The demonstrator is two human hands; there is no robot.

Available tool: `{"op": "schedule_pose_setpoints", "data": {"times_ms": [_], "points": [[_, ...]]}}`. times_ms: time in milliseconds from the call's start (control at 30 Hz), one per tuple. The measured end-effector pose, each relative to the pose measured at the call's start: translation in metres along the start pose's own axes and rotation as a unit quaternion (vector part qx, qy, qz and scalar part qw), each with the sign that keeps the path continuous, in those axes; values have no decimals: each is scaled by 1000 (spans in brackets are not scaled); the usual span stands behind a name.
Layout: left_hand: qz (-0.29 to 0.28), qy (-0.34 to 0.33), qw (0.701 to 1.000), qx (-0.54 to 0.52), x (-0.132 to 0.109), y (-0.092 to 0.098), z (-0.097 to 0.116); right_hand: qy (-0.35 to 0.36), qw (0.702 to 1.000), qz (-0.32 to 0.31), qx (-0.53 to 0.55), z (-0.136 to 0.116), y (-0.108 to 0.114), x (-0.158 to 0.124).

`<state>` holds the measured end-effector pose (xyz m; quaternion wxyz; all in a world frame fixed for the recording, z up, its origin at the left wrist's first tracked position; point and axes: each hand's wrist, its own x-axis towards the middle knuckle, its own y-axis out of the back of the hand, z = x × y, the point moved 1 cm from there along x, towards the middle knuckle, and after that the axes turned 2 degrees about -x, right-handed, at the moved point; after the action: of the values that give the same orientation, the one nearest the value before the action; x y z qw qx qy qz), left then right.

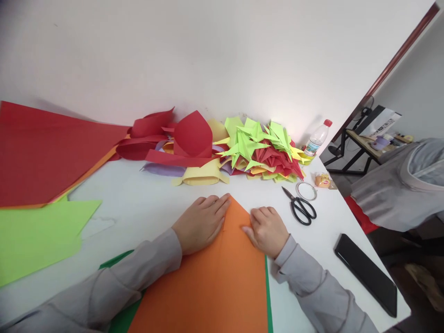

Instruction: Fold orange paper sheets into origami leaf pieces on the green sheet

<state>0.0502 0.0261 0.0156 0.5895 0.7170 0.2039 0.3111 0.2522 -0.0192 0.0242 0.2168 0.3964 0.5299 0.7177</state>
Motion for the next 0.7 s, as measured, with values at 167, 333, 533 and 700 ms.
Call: {"op": "schedule_pose_setpoints", "data": {"times_ms": [167,333,533,700], "points": [[-8,5,1000,-11,0,1,0,-10,998,54,29,-1,10,-28],[-3,7,1000,-14,0,0,-1,-34,996,69,46,-2,14,-36],[18,6,999,-26,1,0,-1,-72,995,57,27,2,14,4],[44,9,998,-46,1,-3,-2,-97,994,-52,29,3,-11,61]]}}
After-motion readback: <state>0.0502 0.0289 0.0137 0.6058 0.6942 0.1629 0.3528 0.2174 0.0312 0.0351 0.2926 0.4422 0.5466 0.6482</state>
